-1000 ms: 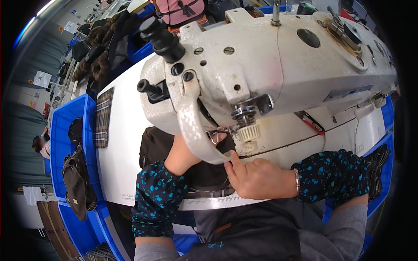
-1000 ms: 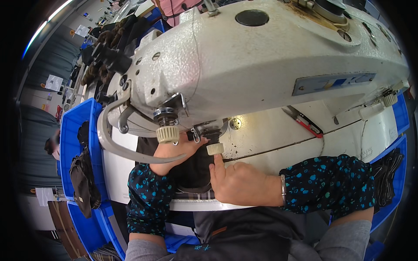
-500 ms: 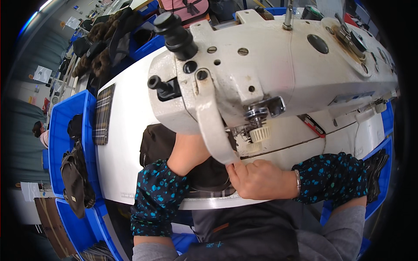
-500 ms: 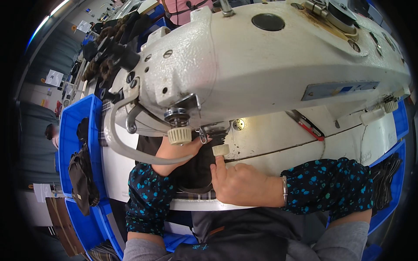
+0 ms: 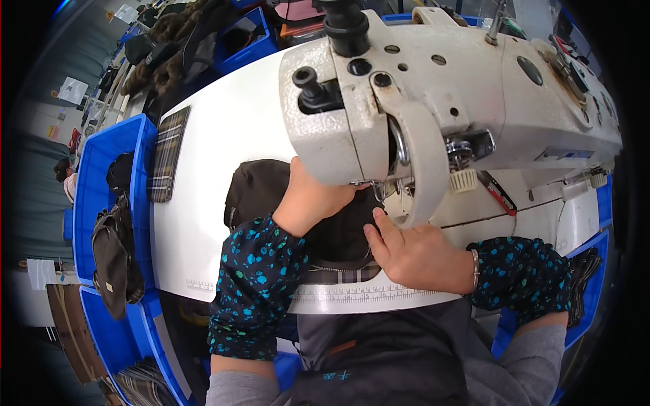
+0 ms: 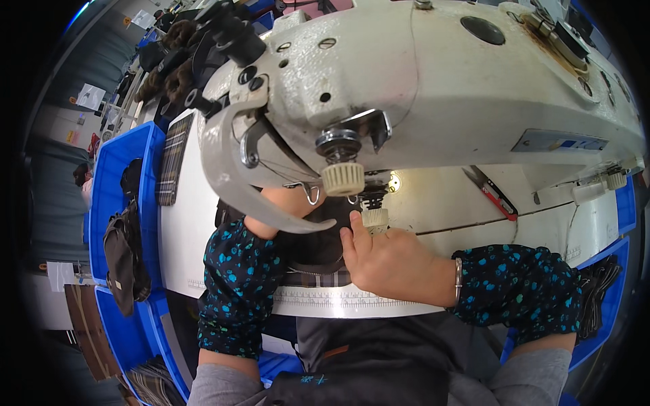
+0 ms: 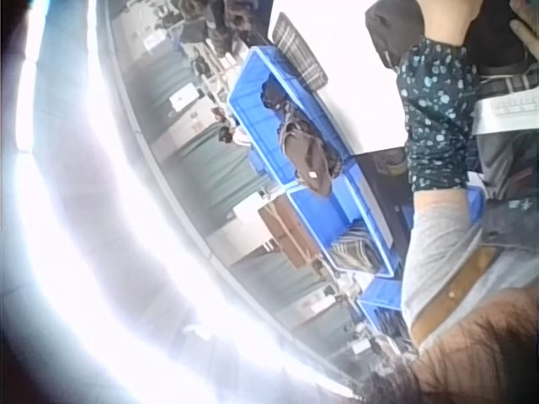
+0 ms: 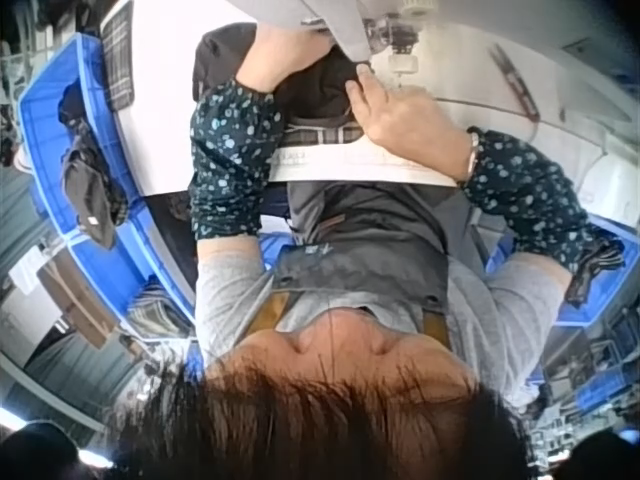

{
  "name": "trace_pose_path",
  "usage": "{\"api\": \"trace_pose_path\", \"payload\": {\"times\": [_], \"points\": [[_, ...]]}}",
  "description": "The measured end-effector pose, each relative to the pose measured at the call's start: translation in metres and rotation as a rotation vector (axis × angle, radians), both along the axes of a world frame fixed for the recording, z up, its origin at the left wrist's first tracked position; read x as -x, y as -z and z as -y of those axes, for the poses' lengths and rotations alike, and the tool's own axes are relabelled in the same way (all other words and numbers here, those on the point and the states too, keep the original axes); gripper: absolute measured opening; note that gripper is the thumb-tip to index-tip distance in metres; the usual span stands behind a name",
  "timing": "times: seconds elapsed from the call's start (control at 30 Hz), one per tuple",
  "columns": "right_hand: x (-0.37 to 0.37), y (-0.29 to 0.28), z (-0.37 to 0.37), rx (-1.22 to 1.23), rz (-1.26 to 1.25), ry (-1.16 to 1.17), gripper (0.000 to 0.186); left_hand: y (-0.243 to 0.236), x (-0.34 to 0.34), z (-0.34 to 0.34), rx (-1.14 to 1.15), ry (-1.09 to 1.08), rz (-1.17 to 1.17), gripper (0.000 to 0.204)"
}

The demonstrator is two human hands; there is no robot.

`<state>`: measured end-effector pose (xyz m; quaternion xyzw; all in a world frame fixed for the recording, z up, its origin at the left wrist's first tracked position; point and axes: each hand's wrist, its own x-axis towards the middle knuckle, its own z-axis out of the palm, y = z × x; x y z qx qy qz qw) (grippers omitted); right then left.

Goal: Sew a piece of plaid fabric onto a brown bag component using an industrial sewing machine.

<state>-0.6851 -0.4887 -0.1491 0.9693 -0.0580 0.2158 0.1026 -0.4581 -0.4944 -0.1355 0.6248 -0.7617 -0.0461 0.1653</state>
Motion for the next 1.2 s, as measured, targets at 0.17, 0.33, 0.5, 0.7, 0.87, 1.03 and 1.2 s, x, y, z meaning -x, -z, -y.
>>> {"api": "trace_pose_path", "payload": {"times": [0.17,0.33,0.5,0.7,0.87,1.03,1.2], "points": [[0.0,0.002,0.004,-0.003,-0.019,0.009,0.037,-0.026,0.012,0.012,-0.206,-0.115,0.025,0.039],[0.002,-0.003,0.005,-0.026,-0.036,0.008,0.037,0.024,0.0,0.015,-0.074,-0.091,0.103,0.04],[0.003,0.0,0.003,-0.014,-0.077,0.037,0.037,0.039,-0.018,0.02,0.186,0.057,0.095,0.041],[0.006,-0.005,0.006,-0.03,-0.089,0.061,0.038,0.025,-0.011,-0.001,0.094,-0.117,0.141,0.036],[0.004,-0.002,0.01,-0.108,0.01,0.063,0.033,-0.049,0.008,-0.054,-0.226,0.315,-0.39,0.044],[0.001,-0.002,0.01,-0.113,0.151,0.066,0.021,-0.033,0.031,-0.074,-0.191,0.189,-0.082,0.057],[0.012,-0.008,-0.001,-0.145,0.079,0.01,0.021,-0.029,0.027,-0.071,-0.157,0.194,0.049,0.04]]}}
